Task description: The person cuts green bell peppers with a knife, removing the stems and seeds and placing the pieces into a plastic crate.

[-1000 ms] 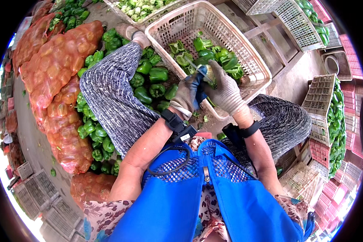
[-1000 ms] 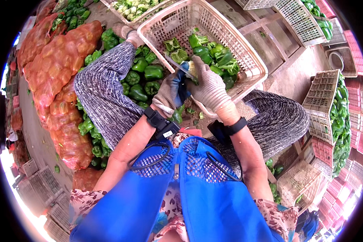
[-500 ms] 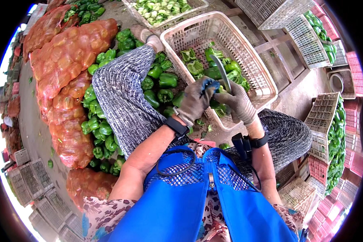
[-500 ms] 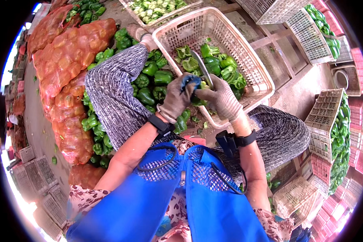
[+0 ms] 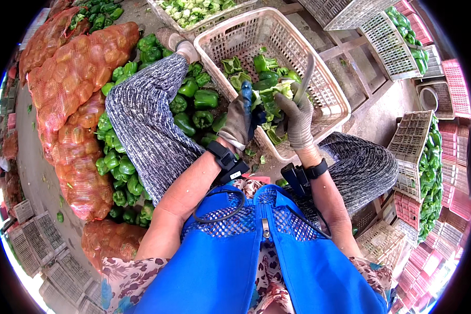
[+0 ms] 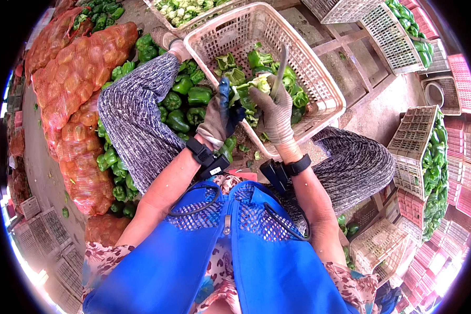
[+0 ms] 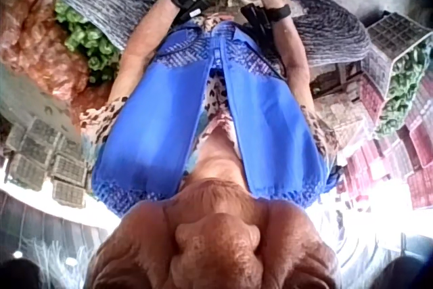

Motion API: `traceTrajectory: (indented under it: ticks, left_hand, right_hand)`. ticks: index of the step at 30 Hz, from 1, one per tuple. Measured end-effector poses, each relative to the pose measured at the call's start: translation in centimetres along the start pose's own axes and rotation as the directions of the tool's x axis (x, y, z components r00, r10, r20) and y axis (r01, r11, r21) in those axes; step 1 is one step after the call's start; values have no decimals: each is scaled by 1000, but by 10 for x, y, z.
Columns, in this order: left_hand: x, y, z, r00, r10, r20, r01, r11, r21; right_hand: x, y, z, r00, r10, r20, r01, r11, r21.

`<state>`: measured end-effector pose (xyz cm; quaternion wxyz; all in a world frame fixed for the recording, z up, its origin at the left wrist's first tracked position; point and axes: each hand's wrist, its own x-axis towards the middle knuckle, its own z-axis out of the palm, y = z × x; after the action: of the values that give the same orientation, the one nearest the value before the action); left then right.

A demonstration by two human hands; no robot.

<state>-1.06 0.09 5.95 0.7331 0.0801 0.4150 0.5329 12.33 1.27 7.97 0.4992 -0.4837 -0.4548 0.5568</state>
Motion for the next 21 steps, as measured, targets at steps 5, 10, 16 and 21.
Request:
traceTrajectory:
  ticks: [5,10,16,21]
  left_hand:
    - [-4,-19,-1,980,192,51,-198,956,218]
    - [14,-29,-1,911,412,32,-398,852,340]
    - [18,-25,1,637,698,327,-701,349,623]
    - [21,-18,-8,538,655,531,-757,100,645]
  right_hand:
    - [-5,13,2,963,-245,111,269,890,-369]
    - [-2,16,10,909,-417,-16,399,879,-263]
    - [7,35,-2,951,273,-143,-225,932,284]
    - [-1,-6,3,728,672,136,-613,548,569]
